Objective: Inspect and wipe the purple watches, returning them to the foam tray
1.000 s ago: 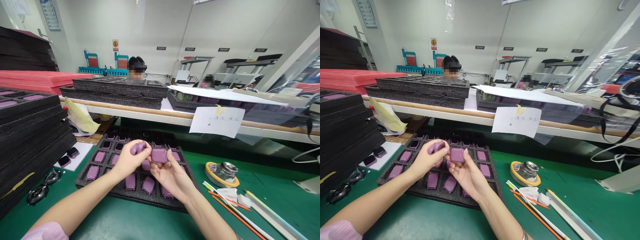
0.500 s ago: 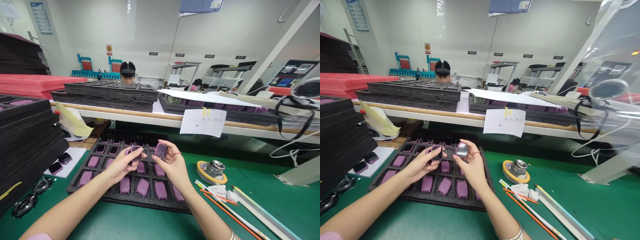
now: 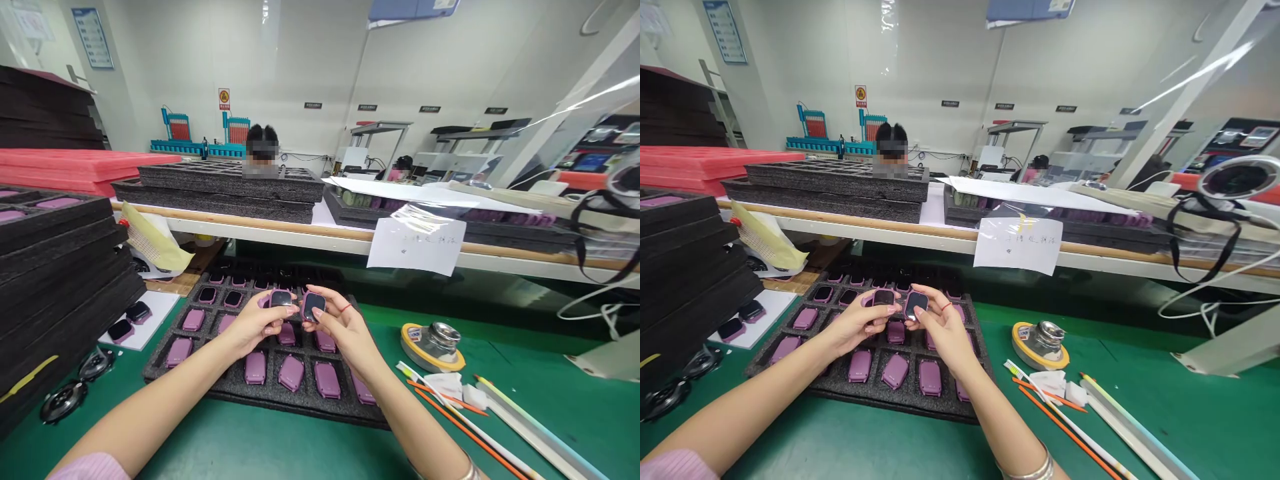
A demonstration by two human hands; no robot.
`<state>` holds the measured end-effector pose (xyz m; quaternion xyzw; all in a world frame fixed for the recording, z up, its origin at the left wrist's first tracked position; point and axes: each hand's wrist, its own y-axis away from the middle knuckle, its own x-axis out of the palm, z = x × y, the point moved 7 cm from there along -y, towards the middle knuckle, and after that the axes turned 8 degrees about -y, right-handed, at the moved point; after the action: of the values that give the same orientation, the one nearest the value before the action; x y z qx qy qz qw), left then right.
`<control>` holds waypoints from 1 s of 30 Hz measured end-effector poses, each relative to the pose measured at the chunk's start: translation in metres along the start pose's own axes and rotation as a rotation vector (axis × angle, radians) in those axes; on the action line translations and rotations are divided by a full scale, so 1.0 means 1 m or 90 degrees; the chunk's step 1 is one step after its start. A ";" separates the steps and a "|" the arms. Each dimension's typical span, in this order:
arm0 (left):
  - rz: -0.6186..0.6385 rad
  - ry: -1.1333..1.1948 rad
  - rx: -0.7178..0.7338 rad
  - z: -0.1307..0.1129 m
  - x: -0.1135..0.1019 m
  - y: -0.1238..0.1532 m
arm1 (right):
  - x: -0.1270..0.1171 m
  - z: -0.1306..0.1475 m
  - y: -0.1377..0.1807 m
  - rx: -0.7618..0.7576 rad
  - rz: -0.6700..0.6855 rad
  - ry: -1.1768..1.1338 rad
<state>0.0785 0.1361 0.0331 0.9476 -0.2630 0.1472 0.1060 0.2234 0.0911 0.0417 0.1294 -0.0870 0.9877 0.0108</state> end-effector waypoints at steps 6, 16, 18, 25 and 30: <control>0.001 0.065 -0.067 0.005 0.001 0.011 | 0.008 0.001 0.008 0.002 0.030 0.025; 0.050 0.108 -0.189 0.030 0.030 0.036 | 0.019 0.035 0.035 -0.253 0.034 0.357; 0.087 0.130 -0.207 0.034 0.038 0.040 | 0.023 0.035 0.038 -0.265 0.059 0.393; 0.081 0.174 -0.187 0.036 0.043 0.045 | 0.033 0.049 0.047 -0.241 0.089 0.355; 0.101 0.217 -0.191 0.035 0.049 0.050 | 0.028 0.060 0.042 -0.235 0.089 0.301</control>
<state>0.0997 0.0615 0.0230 0.8591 -0.3338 0.2722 0.2765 0.2100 0.0389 0.0985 -0.1146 -0.2686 0.9563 -0.0136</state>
